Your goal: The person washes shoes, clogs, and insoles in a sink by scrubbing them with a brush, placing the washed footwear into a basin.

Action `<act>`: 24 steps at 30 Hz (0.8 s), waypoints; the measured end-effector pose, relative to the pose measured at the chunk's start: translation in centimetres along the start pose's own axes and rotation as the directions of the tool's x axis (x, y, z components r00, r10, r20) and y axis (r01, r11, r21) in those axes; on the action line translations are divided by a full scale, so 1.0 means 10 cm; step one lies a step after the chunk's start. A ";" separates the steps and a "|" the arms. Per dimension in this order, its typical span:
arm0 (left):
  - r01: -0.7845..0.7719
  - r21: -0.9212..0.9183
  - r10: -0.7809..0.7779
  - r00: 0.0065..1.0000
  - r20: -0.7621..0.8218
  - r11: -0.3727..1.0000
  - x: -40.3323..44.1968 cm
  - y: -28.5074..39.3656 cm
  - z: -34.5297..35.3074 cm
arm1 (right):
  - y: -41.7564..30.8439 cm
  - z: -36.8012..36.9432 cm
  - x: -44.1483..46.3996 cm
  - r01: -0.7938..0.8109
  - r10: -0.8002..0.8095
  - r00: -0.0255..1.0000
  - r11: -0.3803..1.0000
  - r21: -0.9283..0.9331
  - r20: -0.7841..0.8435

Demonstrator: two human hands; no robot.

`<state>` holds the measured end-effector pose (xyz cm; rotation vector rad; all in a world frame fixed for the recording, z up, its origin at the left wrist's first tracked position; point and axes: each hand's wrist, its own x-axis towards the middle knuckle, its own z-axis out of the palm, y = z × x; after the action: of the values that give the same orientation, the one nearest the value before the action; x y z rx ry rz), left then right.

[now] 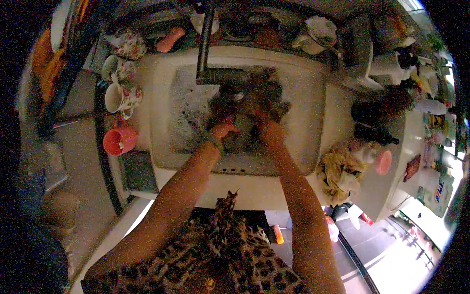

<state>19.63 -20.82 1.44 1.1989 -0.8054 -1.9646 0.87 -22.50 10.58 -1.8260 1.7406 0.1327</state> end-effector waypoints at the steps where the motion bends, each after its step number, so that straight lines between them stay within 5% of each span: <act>1: 0.049 -0.109 -0.040 0.995 0.089 0.993 0.10 -0.10 -0.10 | 0.00 0.15 -0.11 0.036 -0.040 0.998 0.995 -0.092 -0.047; 3: 0.178 -0.312 -0.092 0.958 0.273 0.933 0.25 -0.34 -0.25 | 0.02 0.16 -0.39 0.124 -0.130 0.989 0.989 -0.085 -0.070; 5: 0.158 -0.230 -0.129 0.982 0.135 0.960 0.20 -0.41 -0.08 | 0.00 -0.01 -0.61 0.244 -0.240 0.970 0.960 0.137 -0.048; 8: 0.154 -0.150 -0.156 0.988 0.001 0.977 -0.06 -0.11 0.03 | 0.29 0.03 -0.01 -0.009 0.025 0.995 0.987 -0.162 0.100; 10: 0.148 0.002 -0.148 0.988 -0.036 0.989 -0.01 -0.13 -0.05 | 0.11 -0.08 0.14 -0.100 0.108 0.993 0.982 -0.163 0.041; 12: 0.125 0.266 -0.120 0.992 -0.037 0.956 0.21 -0.33 -0.18 | 0.08 0.01 0.04 0.008 -0.008 0.996 1.000 0.000 -0.084; 14: 0.185 -0.385 -0.118 0.974 0.191 0.904 0.24 -0.27 -0.13 | 0.27 0.36 -0.21 0.318 -0.263 0.925 0.931 0.181 -0.273; 15: 0.249 -0.658 -0.068 0.955 0.288 0.711 0.20 -0.24 -0.09 | 0.20 0.29 -0.38 0.219 -0.170 0.970 0.921 0.321 -0.174; 17: 0.170 -0.797 -0.094 0.985 0.143 0.579 -0.02 0.05 0.13 | -0.13 0.03 -0.64 -0.015 -0.023 0.998 0.831 0.556 0.060; 19: 0.073 -0.850 -0.104 0.994 0.021 0.522 -0.15 0.29 0.28 | 0.06 0.14 -0.58 0.233 -0.225 0.971 0.818 0.526 -0.081; 21: -0.010 -0.846 -0.091 0.993 -0.070 0.533 -0.21 0.36 0.38 | 0.14 0.21 -0.60 0.244 -0.246 0.967 0.836 0.491 -0.063; 24: 0.037 -0.850 -0.156 0.986 -0.053 0.525 -0.15 0.29 0.36 | -0.17 -0.19 -0.74 0.003 -0.062 0.989 0.915 0.404 0.134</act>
<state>17.49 -20.73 5.84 0.7227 0.3458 -1.9335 0.89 -17.00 16.16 -1.5021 1.5038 -0.1009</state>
